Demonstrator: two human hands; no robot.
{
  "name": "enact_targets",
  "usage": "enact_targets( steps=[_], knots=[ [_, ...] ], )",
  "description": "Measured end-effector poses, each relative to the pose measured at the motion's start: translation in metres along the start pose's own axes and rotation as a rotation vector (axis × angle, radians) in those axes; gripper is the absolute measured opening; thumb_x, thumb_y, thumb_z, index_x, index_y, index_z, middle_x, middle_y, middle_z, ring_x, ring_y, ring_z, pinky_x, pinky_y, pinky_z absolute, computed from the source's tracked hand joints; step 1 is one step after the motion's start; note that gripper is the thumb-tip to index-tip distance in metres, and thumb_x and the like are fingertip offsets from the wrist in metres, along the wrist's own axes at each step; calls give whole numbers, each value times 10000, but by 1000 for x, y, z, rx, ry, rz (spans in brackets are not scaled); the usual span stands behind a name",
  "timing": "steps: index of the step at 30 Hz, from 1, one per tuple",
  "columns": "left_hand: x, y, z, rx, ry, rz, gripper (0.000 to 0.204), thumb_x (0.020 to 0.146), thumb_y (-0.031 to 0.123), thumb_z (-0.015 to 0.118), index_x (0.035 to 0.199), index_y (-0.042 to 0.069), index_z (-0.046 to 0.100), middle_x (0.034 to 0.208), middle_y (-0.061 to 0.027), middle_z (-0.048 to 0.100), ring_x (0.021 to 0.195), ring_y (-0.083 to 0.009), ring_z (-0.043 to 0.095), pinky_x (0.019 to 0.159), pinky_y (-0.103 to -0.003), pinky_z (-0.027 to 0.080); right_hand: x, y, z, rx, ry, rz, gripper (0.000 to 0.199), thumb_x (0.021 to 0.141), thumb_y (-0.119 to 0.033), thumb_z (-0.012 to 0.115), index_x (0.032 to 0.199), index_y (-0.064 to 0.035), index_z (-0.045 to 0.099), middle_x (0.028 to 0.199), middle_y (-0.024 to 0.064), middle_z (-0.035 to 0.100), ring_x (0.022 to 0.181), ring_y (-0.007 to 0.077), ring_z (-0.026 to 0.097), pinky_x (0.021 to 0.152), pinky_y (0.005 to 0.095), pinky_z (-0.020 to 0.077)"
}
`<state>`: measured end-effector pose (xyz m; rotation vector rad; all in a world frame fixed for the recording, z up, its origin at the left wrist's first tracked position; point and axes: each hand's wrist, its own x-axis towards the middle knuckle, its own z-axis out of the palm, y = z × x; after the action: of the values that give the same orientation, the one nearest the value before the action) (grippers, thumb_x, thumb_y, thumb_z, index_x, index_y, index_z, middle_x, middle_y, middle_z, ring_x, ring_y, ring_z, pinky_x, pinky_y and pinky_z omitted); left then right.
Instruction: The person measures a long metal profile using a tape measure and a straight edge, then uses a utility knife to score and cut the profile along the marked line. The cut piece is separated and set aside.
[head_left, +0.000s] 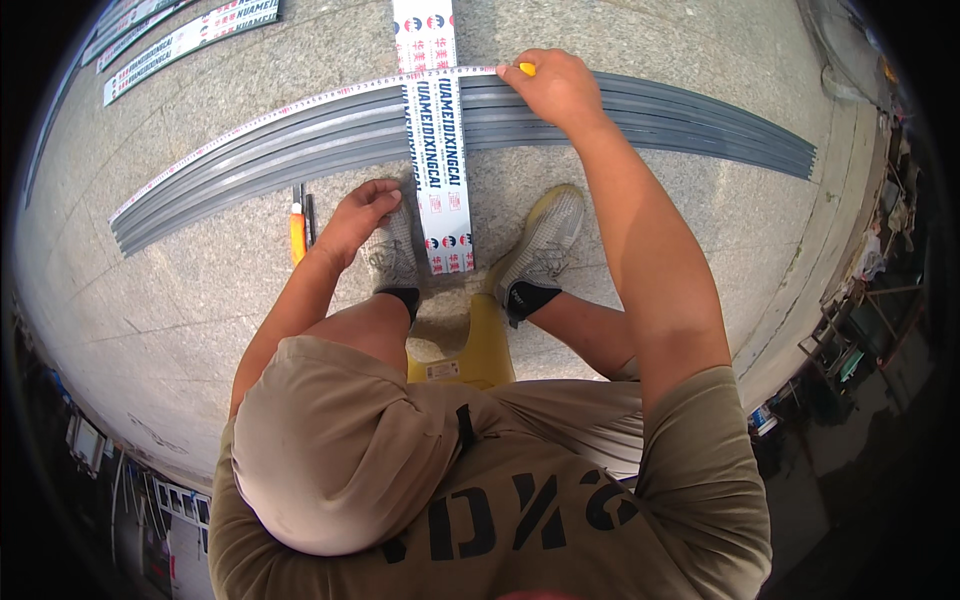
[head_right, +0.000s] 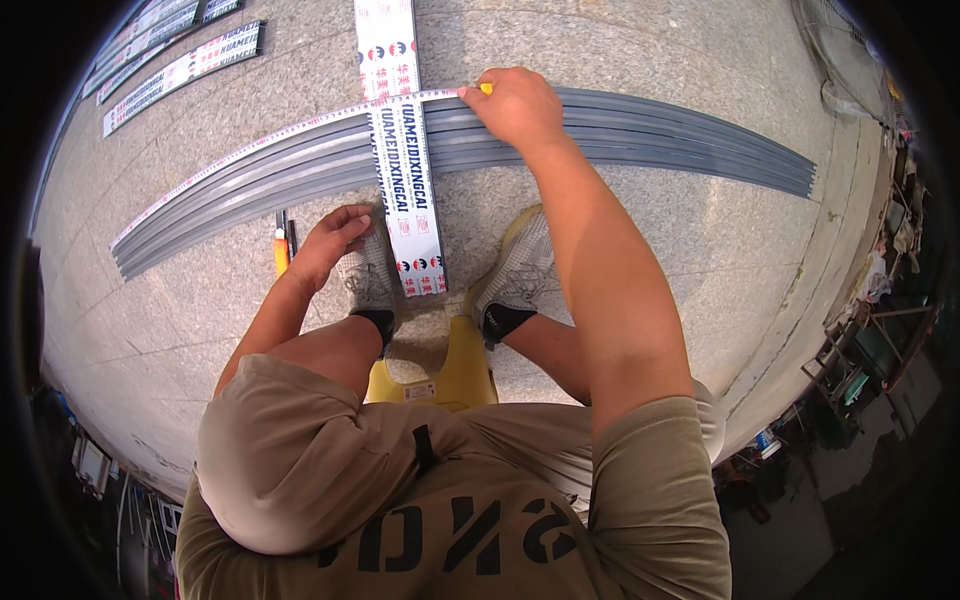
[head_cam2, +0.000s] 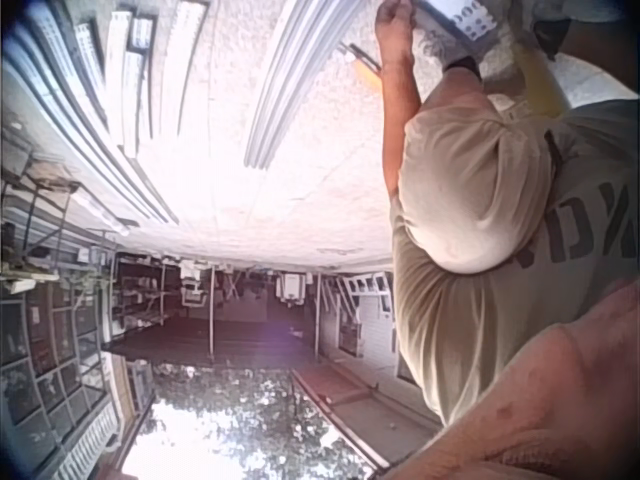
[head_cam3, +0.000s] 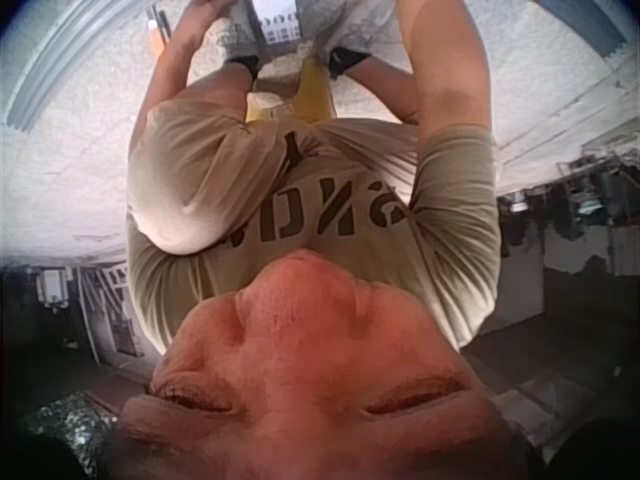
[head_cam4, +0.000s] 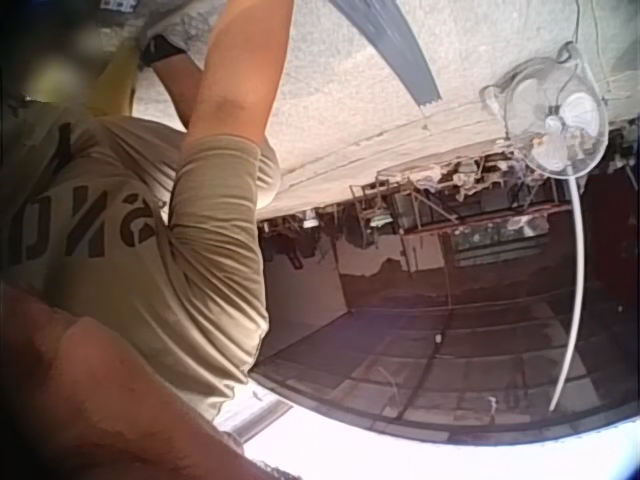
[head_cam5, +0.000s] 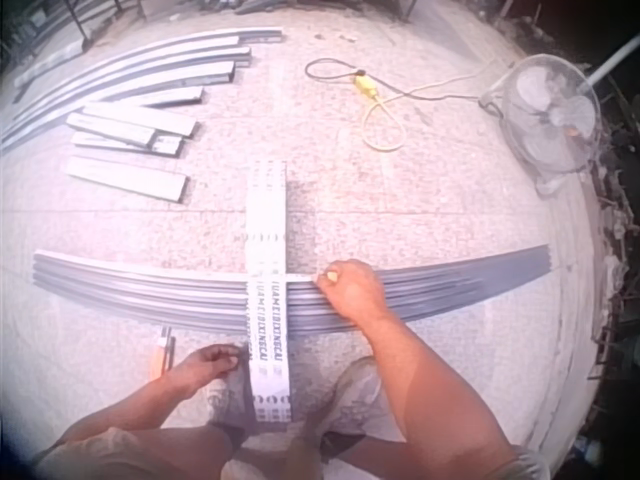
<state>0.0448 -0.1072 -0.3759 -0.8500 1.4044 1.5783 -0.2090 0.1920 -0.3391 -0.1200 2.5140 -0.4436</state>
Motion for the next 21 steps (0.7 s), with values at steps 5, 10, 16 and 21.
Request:
enact_targets(
  steps=[5,10,16,21],
  knots=[
    [1,-3,-2,-17,2,1,507,1137,342,721,1568,85,646,1405,-46,733,1348,-195,684,1149,-372,508,1,0,-1,6,-13,5,473,1027,-604,762,1192,-180,893,1165,115,847,1147,350,778,954,512,624],
    [-1,-7,-2,-26,11,12,494,1140,328,720,1561,78,651,1398,-45,742,1336,-198,700,1144,-368,512,0,2,-1,8,-21,1,478,1024,-604,764,1200,-178,889,1179,115,842,1156,349,775,958,512,624],
    [-7,-17,-6,-53,27,33,474,1139,322,721,1538,73,665,1374,-49,753,1311,-189,712,1125,-361,522,-1,0,-3,-55,-1,-19,489,1033,-616,742,1215,-186,886,1211,112,836,1176,350,771,976,507,626],
    [-7,-34,-12,-4,189,131,410,1110,210,741,1460,0,697,1238,-52,776,1133,-142,719,1024,-309,563,-15,0,-19,0,-29,-110,479,1033,-597,746,1161,-158,890,1042,148,831,1014,351,790,913,483,609]
  ],
)
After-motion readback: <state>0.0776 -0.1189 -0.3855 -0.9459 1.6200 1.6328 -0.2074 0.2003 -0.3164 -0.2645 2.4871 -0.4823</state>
